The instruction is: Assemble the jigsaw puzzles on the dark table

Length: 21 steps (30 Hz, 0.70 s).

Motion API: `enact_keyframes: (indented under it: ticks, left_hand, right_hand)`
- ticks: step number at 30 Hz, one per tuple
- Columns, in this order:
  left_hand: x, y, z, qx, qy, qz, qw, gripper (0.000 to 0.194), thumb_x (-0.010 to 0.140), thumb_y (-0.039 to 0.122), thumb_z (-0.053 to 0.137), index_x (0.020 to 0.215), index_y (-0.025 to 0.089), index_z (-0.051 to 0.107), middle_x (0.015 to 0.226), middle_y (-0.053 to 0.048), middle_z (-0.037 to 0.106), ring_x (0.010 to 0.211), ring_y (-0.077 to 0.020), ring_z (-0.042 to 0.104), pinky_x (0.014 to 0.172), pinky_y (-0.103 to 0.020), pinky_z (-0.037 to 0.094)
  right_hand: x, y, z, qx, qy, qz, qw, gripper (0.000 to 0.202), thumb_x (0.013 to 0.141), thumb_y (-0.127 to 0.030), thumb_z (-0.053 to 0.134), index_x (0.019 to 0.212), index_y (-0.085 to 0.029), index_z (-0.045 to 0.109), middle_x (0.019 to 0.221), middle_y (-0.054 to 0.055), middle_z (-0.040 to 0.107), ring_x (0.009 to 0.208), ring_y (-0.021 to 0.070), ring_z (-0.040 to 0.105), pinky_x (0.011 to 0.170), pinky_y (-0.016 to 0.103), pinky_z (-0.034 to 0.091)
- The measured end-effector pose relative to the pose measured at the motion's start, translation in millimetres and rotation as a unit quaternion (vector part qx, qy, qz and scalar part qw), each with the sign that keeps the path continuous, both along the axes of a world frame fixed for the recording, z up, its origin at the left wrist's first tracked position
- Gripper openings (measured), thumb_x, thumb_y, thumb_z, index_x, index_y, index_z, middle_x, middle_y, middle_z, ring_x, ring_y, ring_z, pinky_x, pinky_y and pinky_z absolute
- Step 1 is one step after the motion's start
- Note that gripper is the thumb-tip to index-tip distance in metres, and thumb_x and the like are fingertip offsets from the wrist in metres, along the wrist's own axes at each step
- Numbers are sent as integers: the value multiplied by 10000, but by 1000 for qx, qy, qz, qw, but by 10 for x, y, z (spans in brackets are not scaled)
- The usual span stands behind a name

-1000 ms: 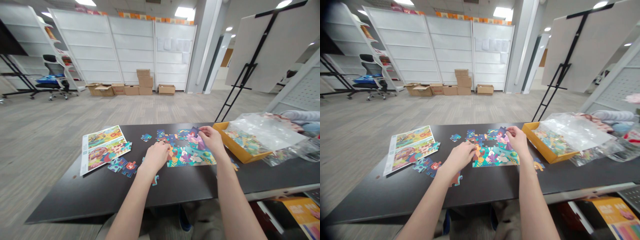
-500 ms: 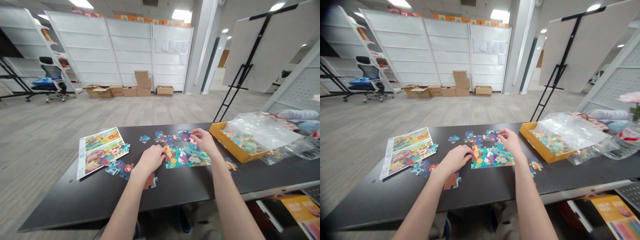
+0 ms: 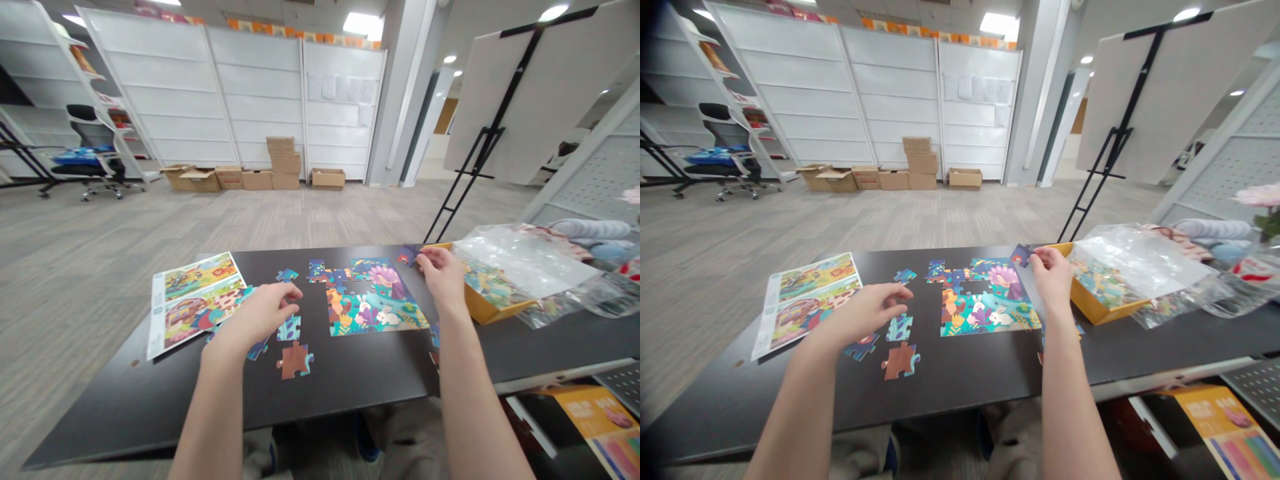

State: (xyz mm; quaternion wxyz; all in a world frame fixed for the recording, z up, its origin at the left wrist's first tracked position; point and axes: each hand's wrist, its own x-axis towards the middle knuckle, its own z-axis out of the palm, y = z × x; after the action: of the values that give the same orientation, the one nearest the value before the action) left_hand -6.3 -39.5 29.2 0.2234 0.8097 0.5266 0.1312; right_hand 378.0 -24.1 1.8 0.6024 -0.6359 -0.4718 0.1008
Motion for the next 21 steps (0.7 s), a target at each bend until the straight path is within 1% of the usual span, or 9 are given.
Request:
enact_keyframes:
  ticks: [2, 5, 8, 12, 14, 16, 18, 19, 21]
  left_hand:
    - [-107, -31, 49, -12, 25, 11, 1000, 296, 860, 311, 562, 1089, 209, 719, 856, -36, 754, 749, -201, 690, 714, -293, 489]
    - [-96, -83, 65, -44, 45, -8, 998, 281, 840, 311, 578, 1044, 196, 734, 918, -61, 765, 814, -210, 700, 734, -286, 492]
    - [71, -119, 32, -55, 52, -41, 996, 255, 815, 280, 603, 1010, 206, 750, 1013, -74, 770, 910, -225, 705, 792, -290, 496]
    - [325, -131, -50, -48, 62, -73, 994, 226, 779, 243, 639, 962, 230, 771, 978, -66, 775, 893, -239, 710, 793, -306, 493]
    - [373, -121, -78, -53, 61, -86, 993, 226, 753, 231, 661, 947, 237, 778, 971, -61, 776, 890, -246, 710, 775, -305, 494]
    - [322, -98, -80, -58, 47, -84, 994, 244, 734, 217, 674, 952, 236, 780, 989, -59, 777, 912, -247, 710, 784, -299, 496]
    - [157, -62, -58, -60, 32, -60, 996, 257, 734, 204, 662, 960, 227, 781, 990, -59, 779, 914, -240, 713, 794, -292, 499]
    - [37, -40, -44, -62, 30, -40, 997, 264, 742, 201, 647, 967, 225, 781, 974, -59, 780, 893, -236, 717, 781, -288, 502]
    - [-240, -2, -21, -53, 48, 29, 997, 251, 775, 217, 610, 962, 224, 776, 933, -58, 783, 835, -234, 724, 746, -291, 506]
  right_hand:
    - [89, -11, 4, 31, 39, -21, 999, 327, 713, -405, 712, 944, -175, 677, 856, 80, 742, 711, 195, 680, 644, 314, 536]
    - [61, -10, 9, 40, 58, -9, 997, 308, 694, -389, 730, 914, -178, 682, 826, 65, 733, 686, 180, 664, 642, 309, 529]
    - [-113, 6, 59, 22, 45, 24, 998, 291, 692, -378, 735, 897, -177, 688, 797, 61, 728, 677, 178, 655, 649, 312, 523]
    - [-370, 62, 148, 3, 33, 79, 996, 268, 698, -363, 730, 883, -174, 685, 797, 67, 736, 726, 199, 678, 689, 324, 532]
    - [-453, 86, 162, -1, 20, 102, 995, 259, 711, -359, 724, 890, -174, 688, 820, 69, 744, 755, 204, 687, 718, 330, 535]
    - [-494, 90, 152, -5, 11, 114, 993, 260, 718, -359, 722, 898, -174, 692, 833, 68, 746, 765, 204, 688, 734, 332, 532]
    - [-496, 74, 131, -12, 11, 114, 993, 259, 715, -359, 722, 893, -173, 691, 821, 67, 743, 759, 206, 685, 729, 331, 527]
    - [-487, 60, 121, -16, 13, 111, 994, 260, 713, -359, 721, 891, -173, 690, 813, 68, 741, 758, 208, 685, 725, 331, 525]
    - [-458, 30, 110, -22, 16, 105, 994, 267, 713, -365, 721, 895, -173, 688, 811, 71, 739, 764, 213, 685, 724, 331, 523]
